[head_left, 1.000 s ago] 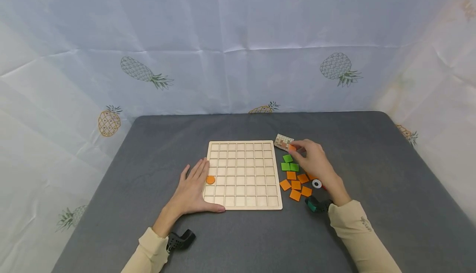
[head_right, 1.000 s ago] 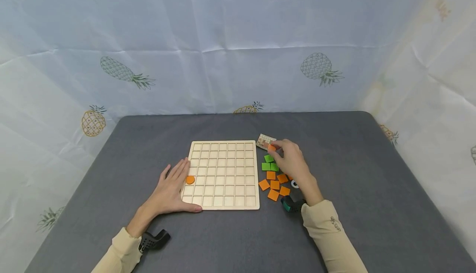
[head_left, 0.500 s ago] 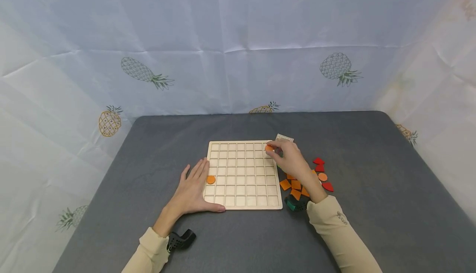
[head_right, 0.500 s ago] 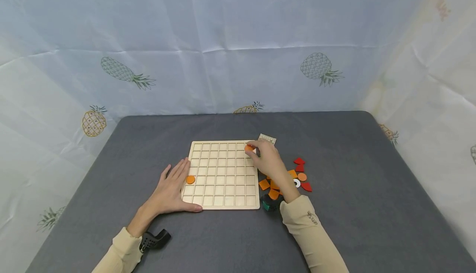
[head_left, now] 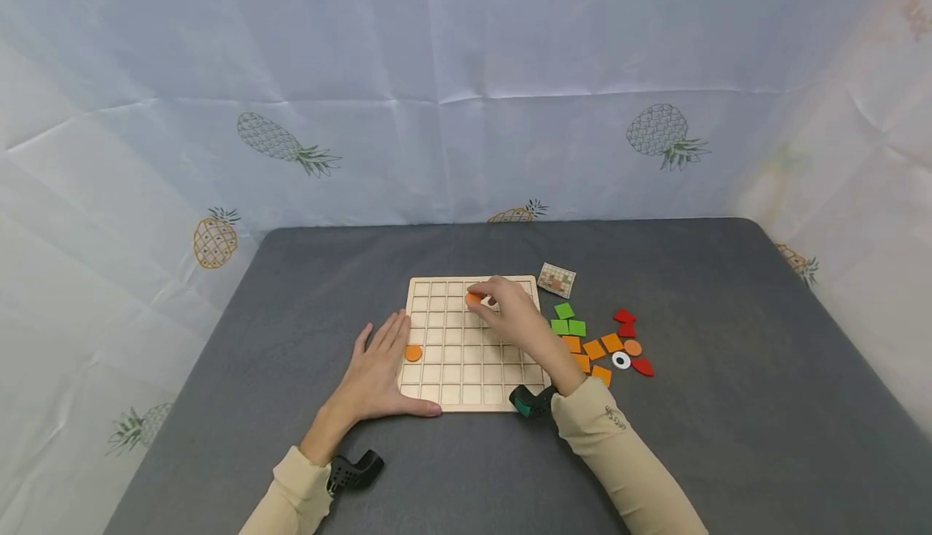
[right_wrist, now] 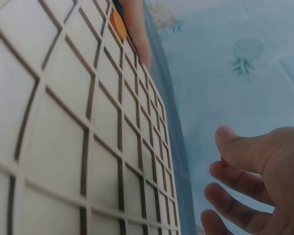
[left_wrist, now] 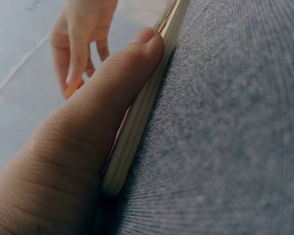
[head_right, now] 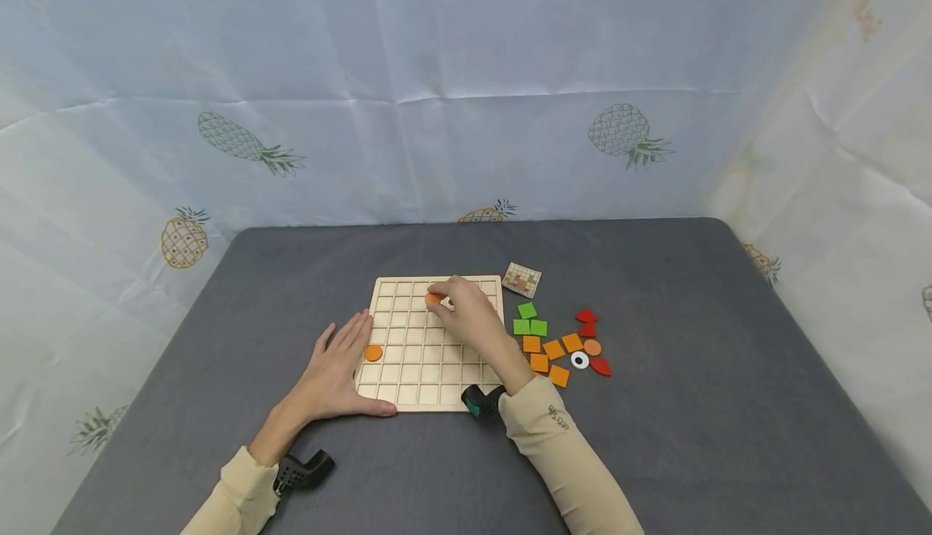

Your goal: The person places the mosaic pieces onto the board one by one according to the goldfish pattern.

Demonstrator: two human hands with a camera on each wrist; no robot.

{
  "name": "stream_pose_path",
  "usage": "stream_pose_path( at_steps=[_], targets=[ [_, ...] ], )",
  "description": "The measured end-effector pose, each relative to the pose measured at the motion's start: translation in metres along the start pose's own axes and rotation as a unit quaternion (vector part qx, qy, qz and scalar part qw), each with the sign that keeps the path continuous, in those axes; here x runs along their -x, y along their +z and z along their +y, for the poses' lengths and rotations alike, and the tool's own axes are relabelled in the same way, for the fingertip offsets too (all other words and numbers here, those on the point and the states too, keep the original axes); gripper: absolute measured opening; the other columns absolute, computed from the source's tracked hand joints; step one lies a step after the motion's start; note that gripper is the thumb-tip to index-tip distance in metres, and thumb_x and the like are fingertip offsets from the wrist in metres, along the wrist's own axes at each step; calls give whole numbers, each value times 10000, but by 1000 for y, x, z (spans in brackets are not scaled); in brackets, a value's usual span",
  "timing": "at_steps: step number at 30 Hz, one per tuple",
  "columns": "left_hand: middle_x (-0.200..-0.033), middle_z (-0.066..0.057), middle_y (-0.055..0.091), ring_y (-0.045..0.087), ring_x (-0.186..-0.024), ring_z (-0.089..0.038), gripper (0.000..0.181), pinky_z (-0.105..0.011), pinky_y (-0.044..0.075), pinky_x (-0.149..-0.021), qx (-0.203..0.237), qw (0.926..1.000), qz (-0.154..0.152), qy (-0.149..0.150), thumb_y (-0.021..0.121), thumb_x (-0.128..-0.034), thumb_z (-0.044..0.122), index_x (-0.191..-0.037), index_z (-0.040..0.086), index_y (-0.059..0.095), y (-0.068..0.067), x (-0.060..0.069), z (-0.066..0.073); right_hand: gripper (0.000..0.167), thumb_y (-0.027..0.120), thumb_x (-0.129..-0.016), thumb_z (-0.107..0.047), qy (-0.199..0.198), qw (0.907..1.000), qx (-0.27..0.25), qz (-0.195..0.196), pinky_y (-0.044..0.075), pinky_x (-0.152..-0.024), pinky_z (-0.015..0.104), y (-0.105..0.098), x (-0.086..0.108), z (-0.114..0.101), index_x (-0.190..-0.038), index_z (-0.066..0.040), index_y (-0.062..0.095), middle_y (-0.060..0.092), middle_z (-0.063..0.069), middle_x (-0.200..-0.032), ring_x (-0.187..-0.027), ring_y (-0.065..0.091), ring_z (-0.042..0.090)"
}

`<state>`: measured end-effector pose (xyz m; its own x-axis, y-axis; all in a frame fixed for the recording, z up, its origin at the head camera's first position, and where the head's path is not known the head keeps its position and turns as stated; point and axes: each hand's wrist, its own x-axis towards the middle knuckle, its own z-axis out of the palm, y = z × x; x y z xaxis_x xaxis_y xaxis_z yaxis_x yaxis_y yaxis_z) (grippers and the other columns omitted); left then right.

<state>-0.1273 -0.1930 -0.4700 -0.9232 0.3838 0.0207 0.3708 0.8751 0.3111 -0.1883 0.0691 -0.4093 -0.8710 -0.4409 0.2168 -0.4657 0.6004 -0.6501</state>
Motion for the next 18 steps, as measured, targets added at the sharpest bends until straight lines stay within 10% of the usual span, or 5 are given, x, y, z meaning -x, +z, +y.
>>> stream_pose_path(
  at_steps=[18],
  targets=[
    [-1724,-166,143,195,-1601,-335,1466,-652,123,-1237,-97,9998,152,125,647,-608,938,-1630,5,162,1,2,-1,303,672,-997,-160,8,9984,77,-565,585,-858,365,52,-28,-25,-1264,-27,720,738,127,-1134,-1005,702,247]
  ],
)
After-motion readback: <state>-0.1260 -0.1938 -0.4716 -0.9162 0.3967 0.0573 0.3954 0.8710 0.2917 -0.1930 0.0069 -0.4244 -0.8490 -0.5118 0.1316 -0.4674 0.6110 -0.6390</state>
